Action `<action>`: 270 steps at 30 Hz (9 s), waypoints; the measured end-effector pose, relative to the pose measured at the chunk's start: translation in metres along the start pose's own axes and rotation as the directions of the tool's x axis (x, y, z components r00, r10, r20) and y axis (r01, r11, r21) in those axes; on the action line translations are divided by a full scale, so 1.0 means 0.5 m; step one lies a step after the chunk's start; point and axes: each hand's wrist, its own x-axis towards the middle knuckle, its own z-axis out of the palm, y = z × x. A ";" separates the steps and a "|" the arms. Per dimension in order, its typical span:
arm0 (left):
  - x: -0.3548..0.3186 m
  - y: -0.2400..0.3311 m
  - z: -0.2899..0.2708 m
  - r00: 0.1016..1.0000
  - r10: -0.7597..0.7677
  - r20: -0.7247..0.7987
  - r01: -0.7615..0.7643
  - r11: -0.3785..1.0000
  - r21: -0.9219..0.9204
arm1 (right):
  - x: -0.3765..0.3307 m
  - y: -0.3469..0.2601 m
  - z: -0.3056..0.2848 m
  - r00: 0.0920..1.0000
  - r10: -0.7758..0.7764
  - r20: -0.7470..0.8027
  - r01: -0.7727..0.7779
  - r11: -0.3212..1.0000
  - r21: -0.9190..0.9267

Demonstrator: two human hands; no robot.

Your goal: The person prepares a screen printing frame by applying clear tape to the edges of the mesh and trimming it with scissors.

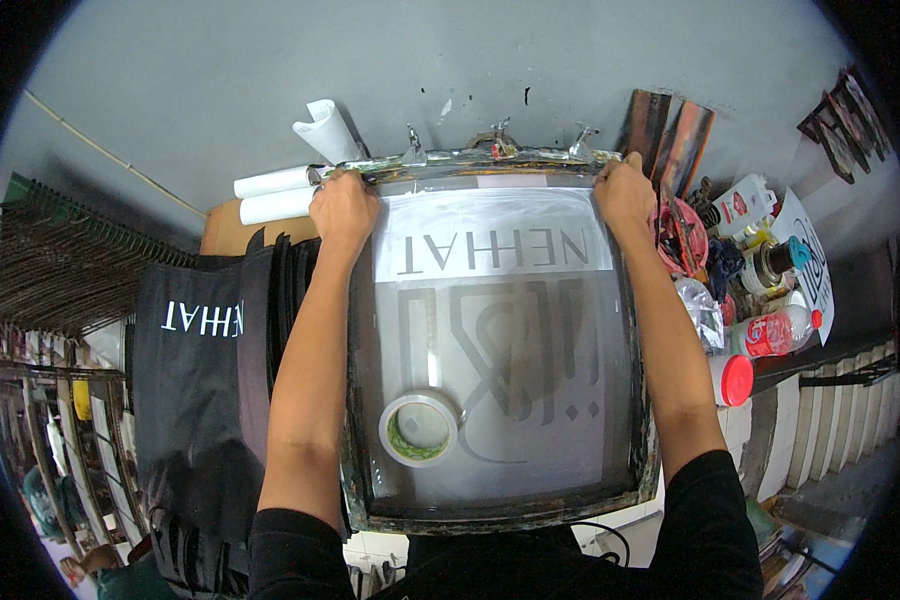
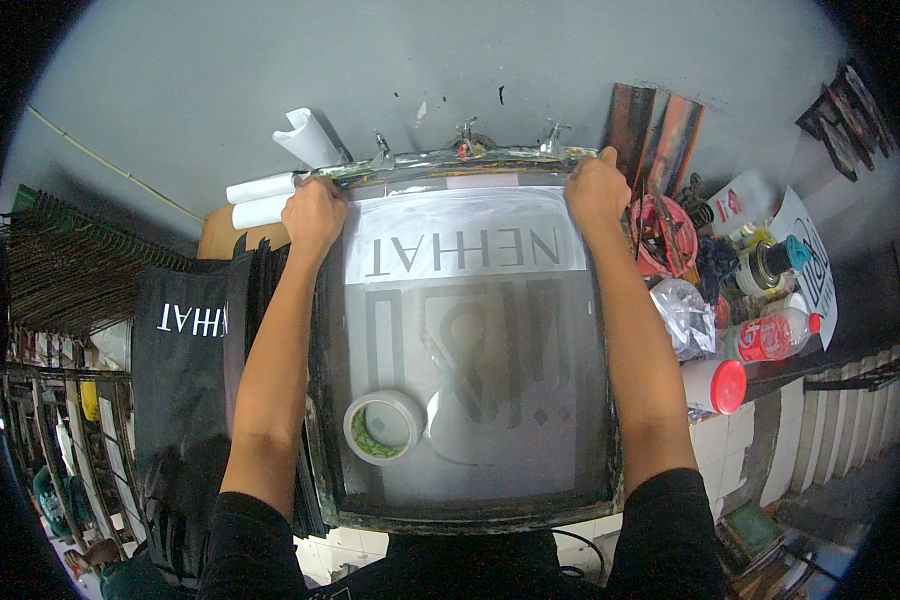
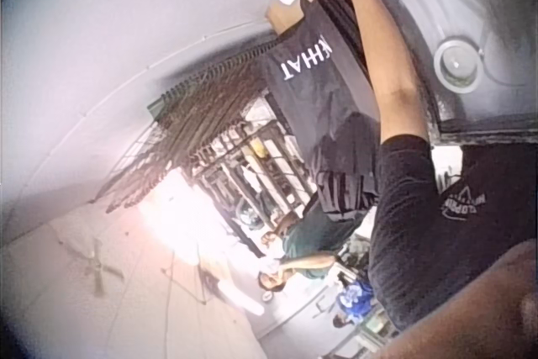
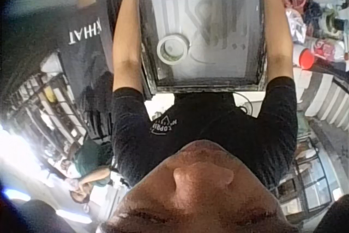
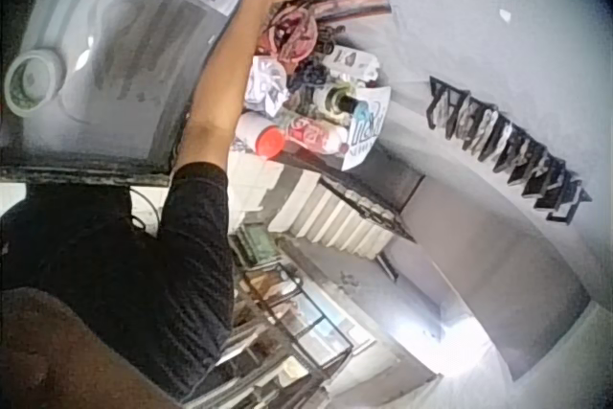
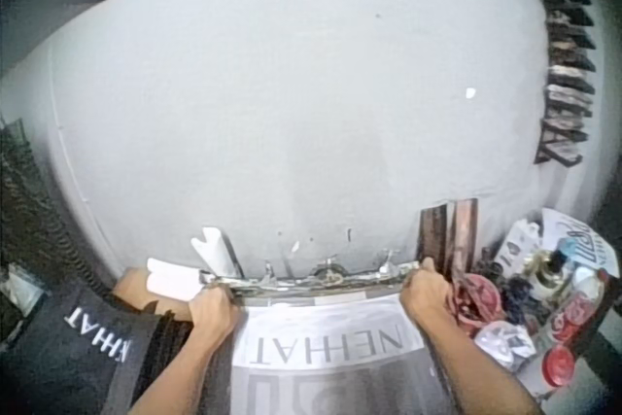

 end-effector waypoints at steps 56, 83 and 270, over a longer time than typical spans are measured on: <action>-0.023 -0.024 -0.130 0.977 -0.077 0.197 0.175 0.821 -0.544 | 0.004 -0.016 -0.020 0.998 0.026 0.055 -0.024 0.999 -0.031; -0.008 -0.002 -0.020 0.999 0.031 0.022 -0.028 0.994 -0.101 | 0.006 -0.001 -0.006 0.999 -0.010 0.047 0.011 1.000 -0.011; -0.667 0.042 -0.341 0.816 0.475 0.328 -0.428 0.879 -0.209 | -0.533 0.110 -0.322 0.835 -0.471 0.283 0.152 0.692 0.705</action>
